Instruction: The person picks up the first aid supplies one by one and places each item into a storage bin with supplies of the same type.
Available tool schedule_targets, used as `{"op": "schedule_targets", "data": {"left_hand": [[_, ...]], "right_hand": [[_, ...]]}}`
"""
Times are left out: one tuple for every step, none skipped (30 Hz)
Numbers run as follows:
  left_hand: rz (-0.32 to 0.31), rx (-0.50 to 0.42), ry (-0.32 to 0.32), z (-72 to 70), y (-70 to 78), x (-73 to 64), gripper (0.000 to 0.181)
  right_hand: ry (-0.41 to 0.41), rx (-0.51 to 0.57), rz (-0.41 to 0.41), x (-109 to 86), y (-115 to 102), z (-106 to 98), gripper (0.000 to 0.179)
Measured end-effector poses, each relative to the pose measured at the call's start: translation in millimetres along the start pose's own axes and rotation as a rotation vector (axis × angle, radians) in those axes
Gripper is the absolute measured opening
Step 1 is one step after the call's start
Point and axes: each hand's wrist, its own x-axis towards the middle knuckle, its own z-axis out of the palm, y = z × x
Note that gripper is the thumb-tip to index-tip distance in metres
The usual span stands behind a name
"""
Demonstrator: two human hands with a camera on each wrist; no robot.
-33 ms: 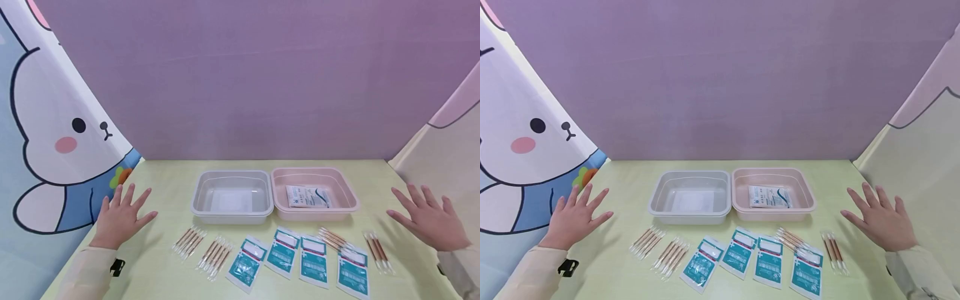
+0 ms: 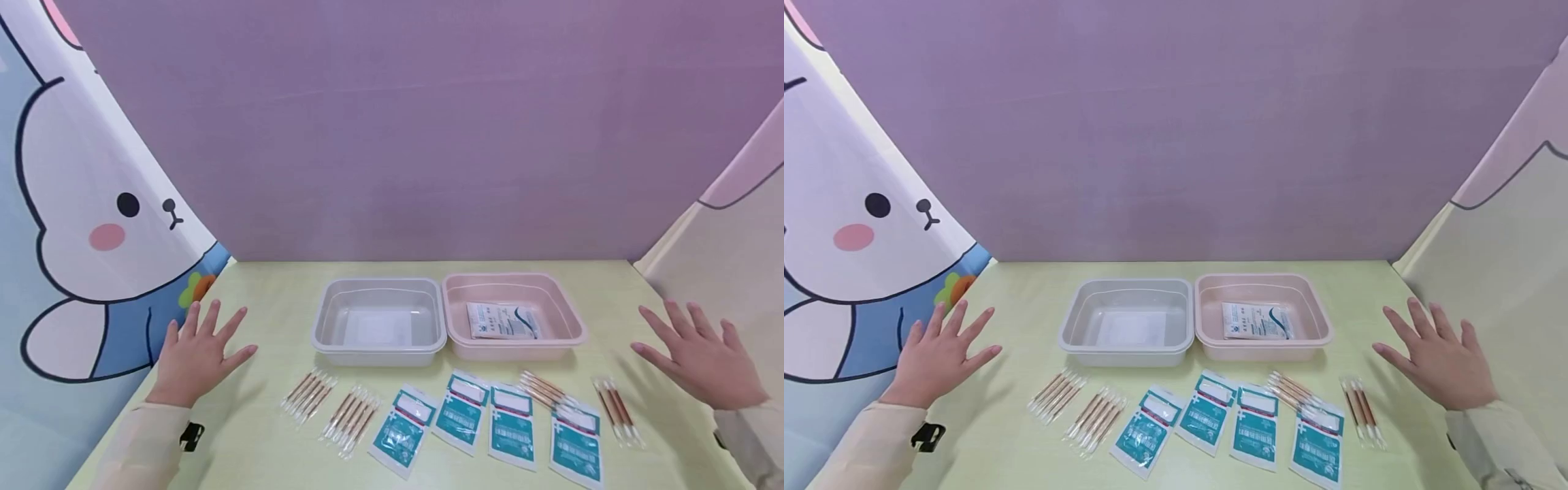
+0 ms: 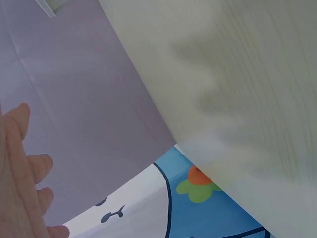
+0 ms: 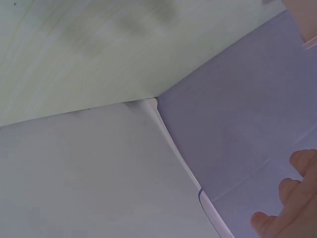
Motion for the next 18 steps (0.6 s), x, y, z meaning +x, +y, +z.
{"op": "schedule_targets", "data": {"left_hand": [[0.0,0.0,-0.001,0.1,0.6,0.2,0.07],[0.001,-0.002,-0.002,0.3,1.2,0.4,0.07],[0.0,-0.005,-0.005,0.5,1.9,0.6,0.07],[0.0,-0.004,-0.012,-0.1,2.6,1.2,0.07],[0.002,-0.009,-0.013,-0.3,3.2,1.7,0.07],[0.003,-0.01,-0.019,-0.7,4.1,2.2,0.07],[0.001,-0.026,-0.027,-1.3,5.3,2.8,0.07],[-0.001,-0.046,-0.04,-1.9,6.6,3.3,0.07],[-0.005,-0.074,-0.056,-2.7,8.3,3.7,0.07],[-0.009,-0.102,-0.073,-3.7,9.9,4.1,0.071],[-0.013,-0.137,-0.091,-4.4,11.6,4.5,0.071],[-0.018,-0.179,-0.107,-5.2,13.7,4.8,0.071],[-0.021,-0.223,-0.118,-5.9,16.0,5.1,0.071],[-0.022,-0.261,-0.126,-6.5,18.2,5.5,0.07],[-0.026,-0.303,-0.138,-7.3,20.7,5.9,0.07],[-0.031,-0.344,-0.156,-8.0,23.1,6.4,0.07],[-0.039,-0.395,-0.18,-8.6,25.4,6.9,0.07],[-0.052,-0.453,-0.207,-9.5,28.2,7.4,0.071]], "right_hand": [[0.001,0.002,0.002,-0.3,0,1,0.079],[-0.001,0.002,0.001,-0.8,1,1,0.079],[-0.007,0.009,0.002,-1.0,1,1,0.079],[-0.015,0.019,0.005,-1.4,0,1,0.079],[-0.028,0.037,0.011,-1.7,-1,0,0.078],[-0.043,0.058,0.009,-1.8,-2,-1,0.078],[-0.064,0.086,0.011,-1.7,-3,-2,0.077],[-0.094,0.127,0.016,-1.6,-5,-4,0.076],[-0.13,0.177,0.028,-1.5,-7,-6,0.076],[-0.162,0.228,0.041,-1.4,-10,-8,0.075],[-0.198,0.288,0.056,-1.7,-13,-10,0.075],[-0.229,0.346,0.071,-2.5,-16,-12,0.075],[-0.258,0.402,0.094,-3.7,-20,-14,0.075],[-0.278,0.449,0.116,-5.0,-23,-15,0.076],[-0.294,0.488,0.132,-6.3,-26,-15,0.076],[-0.306,0.521,0.144,-7.9,-29,-16,0.077],[-0.323,0.554,0.159,-9.1,-32,-16,0.077],[-0.344,0.586,0.171,-10.4,-35,-16,0.078]]}}
